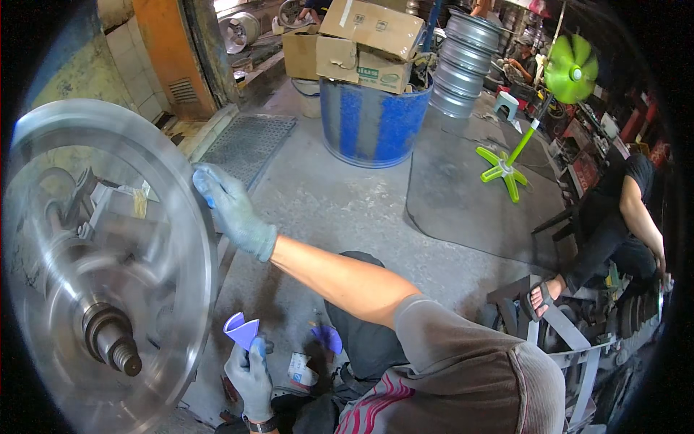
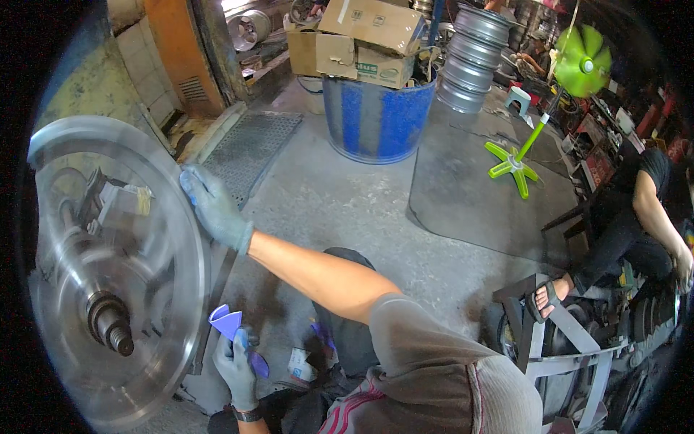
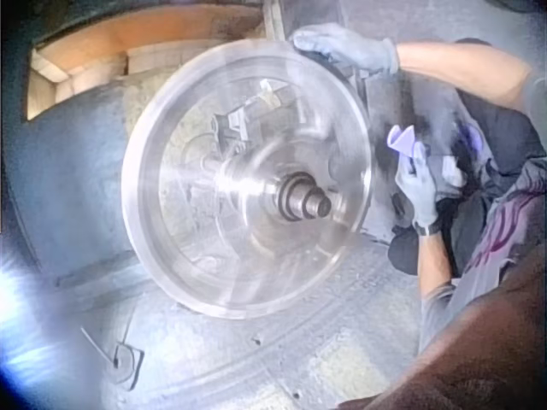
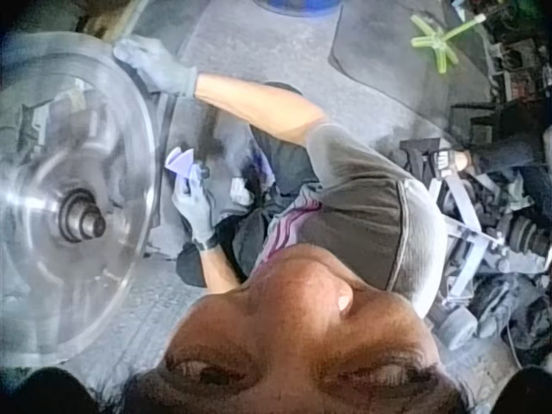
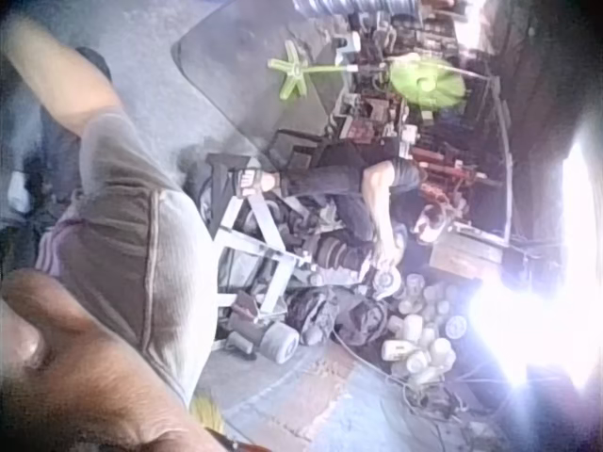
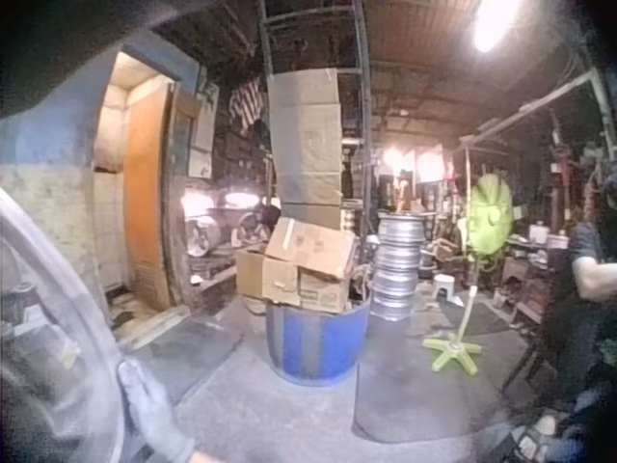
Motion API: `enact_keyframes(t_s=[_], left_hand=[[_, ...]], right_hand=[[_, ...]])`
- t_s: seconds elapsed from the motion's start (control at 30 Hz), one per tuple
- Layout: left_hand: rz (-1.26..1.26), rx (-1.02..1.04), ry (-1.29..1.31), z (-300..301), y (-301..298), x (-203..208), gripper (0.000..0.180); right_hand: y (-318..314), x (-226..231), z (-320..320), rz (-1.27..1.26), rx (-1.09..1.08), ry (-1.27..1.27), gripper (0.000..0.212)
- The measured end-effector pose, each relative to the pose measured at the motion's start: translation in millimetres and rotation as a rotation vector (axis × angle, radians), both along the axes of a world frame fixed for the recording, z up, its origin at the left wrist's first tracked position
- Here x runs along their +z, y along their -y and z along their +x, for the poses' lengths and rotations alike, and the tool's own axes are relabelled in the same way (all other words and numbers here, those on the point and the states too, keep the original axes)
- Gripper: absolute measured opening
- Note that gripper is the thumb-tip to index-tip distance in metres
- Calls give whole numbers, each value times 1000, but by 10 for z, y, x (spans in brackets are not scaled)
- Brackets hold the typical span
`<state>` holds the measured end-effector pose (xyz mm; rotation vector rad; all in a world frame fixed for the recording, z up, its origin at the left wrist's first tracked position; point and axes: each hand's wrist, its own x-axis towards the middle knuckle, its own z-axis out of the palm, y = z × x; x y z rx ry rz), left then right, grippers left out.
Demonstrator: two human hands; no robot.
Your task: The person sits on the floor and uses a purple sanding pad to polish the face of a spinning silver car wheel mounted on a lathe. They then switch to a red sanding block to polish the central hub area while the wheel continues to rotate.
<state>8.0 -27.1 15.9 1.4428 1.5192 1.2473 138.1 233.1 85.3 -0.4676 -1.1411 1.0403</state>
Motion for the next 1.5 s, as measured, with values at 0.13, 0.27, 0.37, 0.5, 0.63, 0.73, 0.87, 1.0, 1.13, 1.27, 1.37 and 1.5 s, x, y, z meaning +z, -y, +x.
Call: enact_keyframes(t_s=[0.13, 0.27, 0.37, 0.5, 0.63, 0.73, 0.87, 1.0, 1.13, 1.27, 1.37, 1.5], left_hand=[[-3, -9, -6, -14, -5, -10, 31], [-11, -6, -16, -32, -8, -42, 32], [-20, -8, -10, -14, -12, -24, 32], [-28, -7, -25, -26, -6, -11, 32], [10, 19, -30, -31, 9, -53, 31], [16, 8, -19, -3, -8, -43, 31], [7, 3, -18, -14, -13, -37, 30], [21, 5, -65, -70, -7, -78, 28], [23, -2, -16, -46, -15, -86, 27], [-13, -12, -39, -42, -16, -25, 27], [-22, -12, -20, -33, -23, -58, 26], [-24, -30, -18, -77, -28, -109, 26]], right_hand=[[35, 17, 36, -26, 22, 46, 49], [58, 43, 23, 48, 2, 20, 45], [35, 22, 33, 47, -24, 53, 46], [62, 29, 22, 1, 5, 43, 46], [-2, 18, 6, 47, -38, 48, 45], [-81, 13, 12, 46, -58, 22, 43], [-76, 109, 48, 94, -52, 13, 41], [-23, 184, 67, 52, -42, 59, 40], [-66, 189, 49, 79, -62, 32, 36], [-39, 237, 38, 82, -14, -10, 33], [-62, 183, 39, 107, -33, 3, 33], [-34, 204, 25, 56, -12, -17, 34]])
